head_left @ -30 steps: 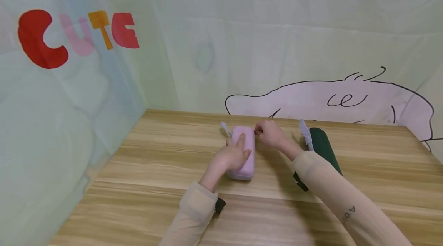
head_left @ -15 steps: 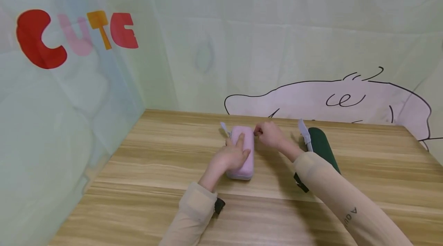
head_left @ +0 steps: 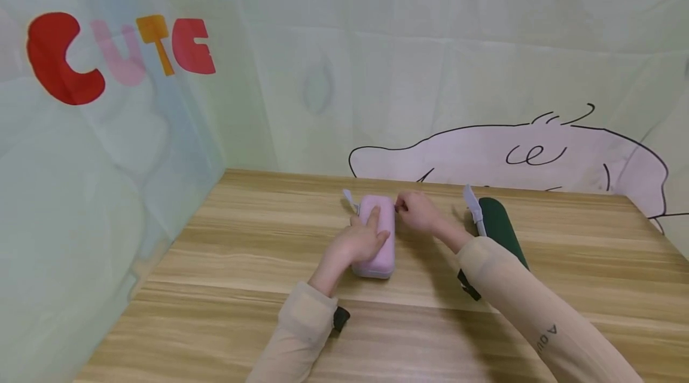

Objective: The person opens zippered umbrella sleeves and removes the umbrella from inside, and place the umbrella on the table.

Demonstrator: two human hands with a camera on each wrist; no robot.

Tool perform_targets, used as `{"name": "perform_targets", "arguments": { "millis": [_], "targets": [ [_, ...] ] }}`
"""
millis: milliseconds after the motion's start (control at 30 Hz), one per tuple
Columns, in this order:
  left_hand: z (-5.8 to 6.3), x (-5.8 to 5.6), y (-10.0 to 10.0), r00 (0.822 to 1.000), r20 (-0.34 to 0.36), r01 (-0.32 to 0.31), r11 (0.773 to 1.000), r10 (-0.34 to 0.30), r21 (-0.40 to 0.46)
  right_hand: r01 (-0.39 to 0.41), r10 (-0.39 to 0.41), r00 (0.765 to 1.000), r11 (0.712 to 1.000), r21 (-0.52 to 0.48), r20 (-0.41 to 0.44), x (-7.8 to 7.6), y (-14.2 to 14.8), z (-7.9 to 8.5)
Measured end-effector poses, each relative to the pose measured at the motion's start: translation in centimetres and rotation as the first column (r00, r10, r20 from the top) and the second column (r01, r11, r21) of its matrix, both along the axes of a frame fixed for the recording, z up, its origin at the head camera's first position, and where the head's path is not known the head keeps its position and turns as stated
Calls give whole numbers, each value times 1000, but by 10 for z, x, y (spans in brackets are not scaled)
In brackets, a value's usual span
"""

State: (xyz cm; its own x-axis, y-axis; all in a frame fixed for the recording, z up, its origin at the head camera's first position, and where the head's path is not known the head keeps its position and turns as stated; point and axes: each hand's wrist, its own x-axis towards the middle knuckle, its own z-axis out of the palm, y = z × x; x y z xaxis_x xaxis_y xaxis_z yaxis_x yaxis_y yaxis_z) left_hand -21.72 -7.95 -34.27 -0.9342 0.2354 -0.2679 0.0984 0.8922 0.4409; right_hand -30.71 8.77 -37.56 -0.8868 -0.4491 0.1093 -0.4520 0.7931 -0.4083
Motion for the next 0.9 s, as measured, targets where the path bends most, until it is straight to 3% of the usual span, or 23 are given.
{"name": "perform_targets", "arguments": {
  "millis": [200, 633, 900],
  "targets": [
    [2, 1, 0, 1000, 2, 4, 1000, -4, 4, 7, -7, 998, 1000, -1, 55, 0, 1, 1],
    [3, 1, -1, 1000, 9, 7, 1000, -7, 10, 69, -63, 995, 994, -84, 73, 7, 1, -1],
    [2, 1, 0, 1000, 12, 13, 1000, -13, 12, 65, -59, 997, 991, -117, 55, 11, 3, -3]
  ]
}}
